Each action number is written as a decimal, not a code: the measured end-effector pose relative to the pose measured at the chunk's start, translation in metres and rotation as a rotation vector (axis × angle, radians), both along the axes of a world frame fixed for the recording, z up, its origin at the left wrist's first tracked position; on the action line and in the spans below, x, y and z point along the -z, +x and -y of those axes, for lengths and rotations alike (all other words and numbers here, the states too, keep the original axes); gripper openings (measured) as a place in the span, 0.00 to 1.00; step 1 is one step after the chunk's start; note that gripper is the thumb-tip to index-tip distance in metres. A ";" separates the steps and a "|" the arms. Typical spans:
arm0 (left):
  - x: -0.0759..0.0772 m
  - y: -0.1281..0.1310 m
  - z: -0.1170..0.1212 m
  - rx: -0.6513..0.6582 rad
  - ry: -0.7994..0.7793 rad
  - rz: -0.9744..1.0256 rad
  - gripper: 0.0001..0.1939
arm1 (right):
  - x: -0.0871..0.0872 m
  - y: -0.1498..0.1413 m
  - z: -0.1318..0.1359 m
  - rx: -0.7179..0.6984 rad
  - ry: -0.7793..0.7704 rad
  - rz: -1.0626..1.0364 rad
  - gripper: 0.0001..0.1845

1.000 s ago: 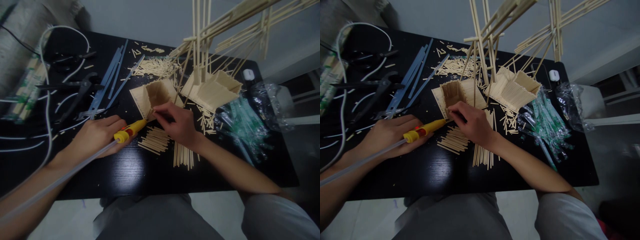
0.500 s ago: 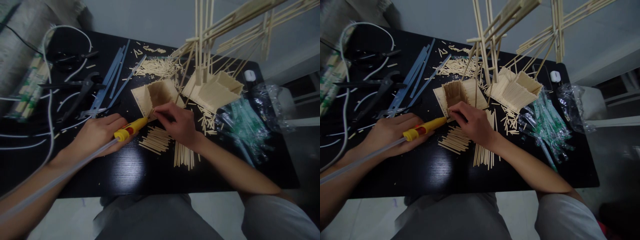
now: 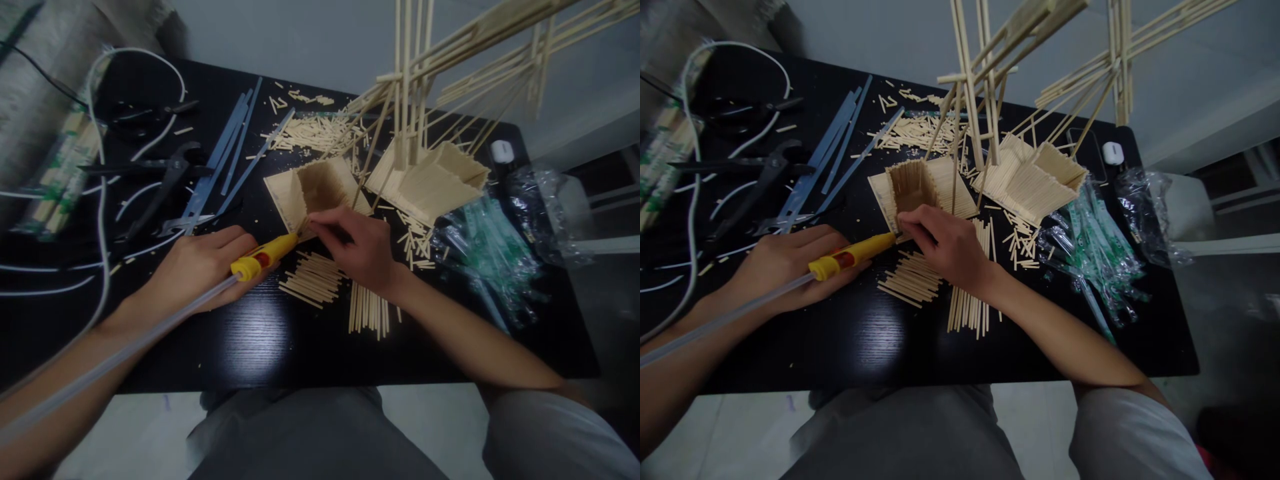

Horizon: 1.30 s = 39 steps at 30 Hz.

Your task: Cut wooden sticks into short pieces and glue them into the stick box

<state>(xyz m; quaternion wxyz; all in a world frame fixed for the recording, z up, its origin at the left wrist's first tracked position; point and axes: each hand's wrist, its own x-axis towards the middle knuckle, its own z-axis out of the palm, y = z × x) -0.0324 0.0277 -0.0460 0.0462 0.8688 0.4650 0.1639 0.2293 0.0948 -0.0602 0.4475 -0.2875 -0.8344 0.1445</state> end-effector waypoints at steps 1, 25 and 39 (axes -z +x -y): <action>0.000 0.000 0.000 -0.002 0.005 -0.010 0.12 | 0.000 0.000 0.000 -0.004 0.003 0.004 0.05; -0.003 0.002 0.001 -0.008 0.010 0.040 0.13 | -0.006 0.007 0.001 -0.028 -0.017 0.043 0.08; -0.003 0.001 0.001 0.014 0.111 0.015 0.12 | -0.006 0.007 0.001 -0.022 0.007 0.041 0.10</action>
